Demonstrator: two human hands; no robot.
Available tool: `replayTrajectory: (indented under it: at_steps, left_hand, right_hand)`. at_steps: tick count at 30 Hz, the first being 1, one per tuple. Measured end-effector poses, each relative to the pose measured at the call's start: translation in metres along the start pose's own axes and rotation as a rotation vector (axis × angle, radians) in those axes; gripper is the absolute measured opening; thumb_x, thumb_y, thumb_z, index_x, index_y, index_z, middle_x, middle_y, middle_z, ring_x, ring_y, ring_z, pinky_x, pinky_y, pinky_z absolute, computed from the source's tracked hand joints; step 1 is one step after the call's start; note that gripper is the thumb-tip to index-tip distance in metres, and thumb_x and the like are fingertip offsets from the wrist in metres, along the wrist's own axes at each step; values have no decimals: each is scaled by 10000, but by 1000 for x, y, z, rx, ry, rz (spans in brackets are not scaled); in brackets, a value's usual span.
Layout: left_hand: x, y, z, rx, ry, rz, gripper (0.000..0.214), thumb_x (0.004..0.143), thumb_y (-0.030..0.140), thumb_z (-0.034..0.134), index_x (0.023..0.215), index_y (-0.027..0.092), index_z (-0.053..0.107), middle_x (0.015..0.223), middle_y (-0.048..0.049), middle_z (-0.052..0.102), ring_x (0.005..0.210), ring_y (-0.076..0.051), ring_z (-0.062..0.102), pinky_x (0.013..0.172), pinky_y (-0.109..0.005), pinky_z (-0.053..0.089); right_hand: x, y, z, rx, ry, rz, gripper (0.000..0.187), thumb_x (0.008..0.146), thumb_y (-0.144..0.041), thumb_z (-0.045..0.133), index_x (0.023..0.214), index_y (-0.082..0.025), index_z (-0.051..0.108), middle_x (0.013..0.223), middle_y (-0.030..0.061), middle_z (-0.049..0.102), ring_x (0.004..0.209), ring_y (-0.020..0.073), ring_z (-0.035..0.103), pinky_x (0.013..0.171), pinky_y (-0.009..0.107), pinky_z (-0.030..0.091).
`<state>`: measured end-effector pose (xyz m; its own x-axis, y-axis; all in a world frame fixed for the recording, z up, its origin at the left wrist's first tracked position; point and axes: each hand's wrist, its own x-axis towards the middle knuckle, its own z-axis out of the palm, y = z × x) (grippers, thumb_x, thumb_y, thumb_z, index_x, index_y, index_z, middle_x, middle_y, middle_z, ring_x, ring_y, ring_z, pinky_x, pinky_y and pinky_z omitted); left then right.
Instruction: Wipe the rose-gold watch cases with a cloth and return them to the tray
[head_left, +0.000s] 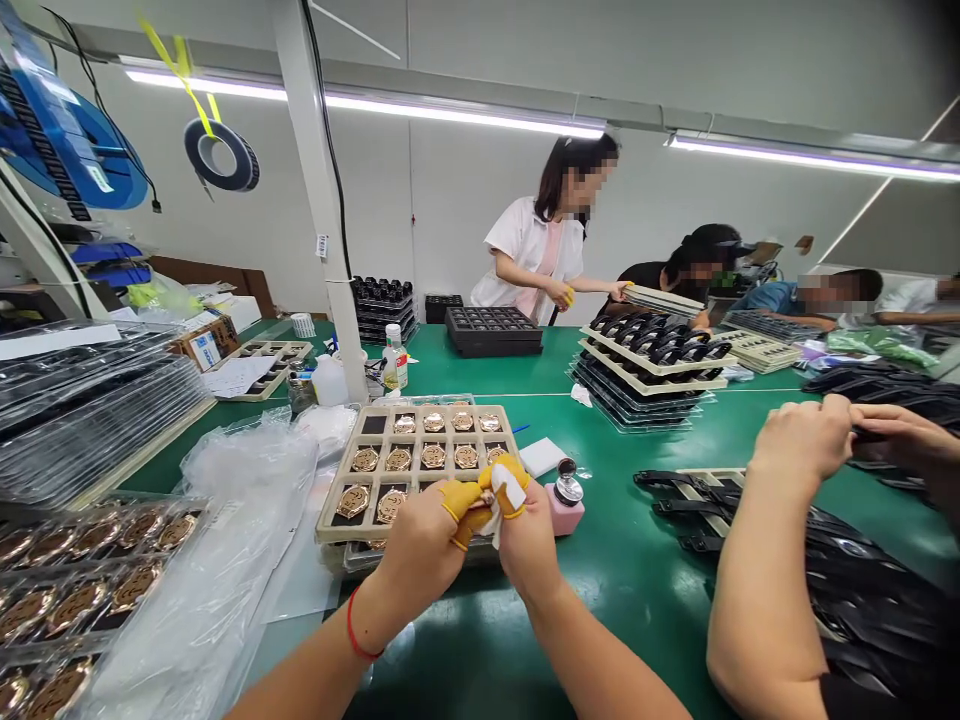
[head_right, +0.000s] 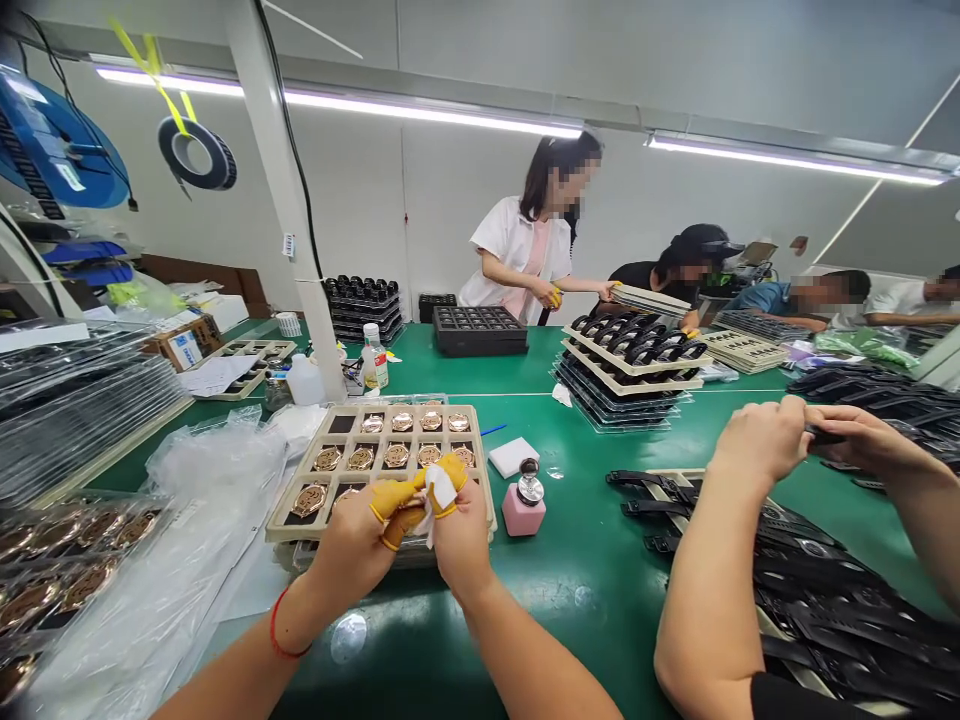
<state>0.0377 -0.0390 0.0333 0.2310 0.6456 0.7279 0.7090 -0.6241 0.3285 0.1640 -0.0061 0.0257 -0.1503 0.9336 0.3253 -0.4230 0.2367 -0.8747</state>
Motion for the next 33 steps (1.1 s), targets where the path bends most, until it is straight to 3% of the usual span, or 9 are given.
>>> replayTrajectory:
  at_steps: [4,8,14,17,21,24,27,30,33]
  left_hand:
    - [4,-9,5,173,67,268,204,897,102,423,910,161,617,819,-85,692,711,-193,641,591,-278,495]
    - [4,-14,6,-9,61,271,144,908,143,473,977,181,594,886,-77,703,781,-183,665,654,-271,515]
    - [-3,-8,15,-556,74,-306,197,921,356,504,961,166,535,732,-24,643,559,-121,605,535,-229,493]
    - [-2,-4,18,-732,70,-449,276,915,440,487,970,169,495,734,-17,619,555,-118,591,532,-232,490]
    - [-1,-2,14,-569,89,-391,250,924,410,459,1000,176,506,812,-51,625,673,-152,594,637,-277,502]
    - [2,-2,1,-345,-83,-327,183,920,328,453,947,177,553,780,-40,620,641,-150,554,612,-270,463]
    - [5,-1,-15,-204,-221,-296,158,896,310,490,886,180,578,762,-28,617,620,-149,518,564,-255,412]
    - [7,-2,-23,-203,-282,-274,181,907,321,490,868,180,598,756,-24,633,633,-151,539,573,-250,411]
    - [6,-6,-21,-285,-271,-231,174,927,287,473,900,182,609,825,-34,666,715,-162,596,644,-258,456]
  right_hand:
    - [7,-7,2,124,-72,253,309,695,-486,724,780,-189,711,722,41,685,733,214,630,656,316,506]
    - [12,-20,-7,87,-164,313,277,655,-447,768,758,-192,735,713,40,703,747,227,648,669,327,510]
    - [0,-23,-25,-54,161,29,396,752,-540,651,1007,-247,719,906,67,713,939,265,627,856,413,486]
    - [-6,-21,-20,-161,29,-59,394,797,-495,621,1115,-271,683,1020,77,682,1025,261,598,930,415,458]
    - [-3,-18,-7,-298,-199,-45,365,847,-352,604,1208,-299,622,1150,61,616,1125,236,540,998,391,412]
    - [2,-15,-8,-326,-190,-44,302,844,-299,613,1144,-296,653,1058,58,643,1023,239,576,932,403,445]
    - [3,-12,-15,-468,-203,-198,245,849,-241,598,1070,-303,686,1002,64,636,964,245,563,859,400,456]
    - [-1,-14,-16,-620,-254,-373,281,868,-208,549,1091,-315,681,992,71,613,959,247,531,878,417,429]
    - [-1,-19,-12,-511,-302,-317,299,893,-231,510,1138,-319,659,1028,69,603,996,236,537,912,407,429]
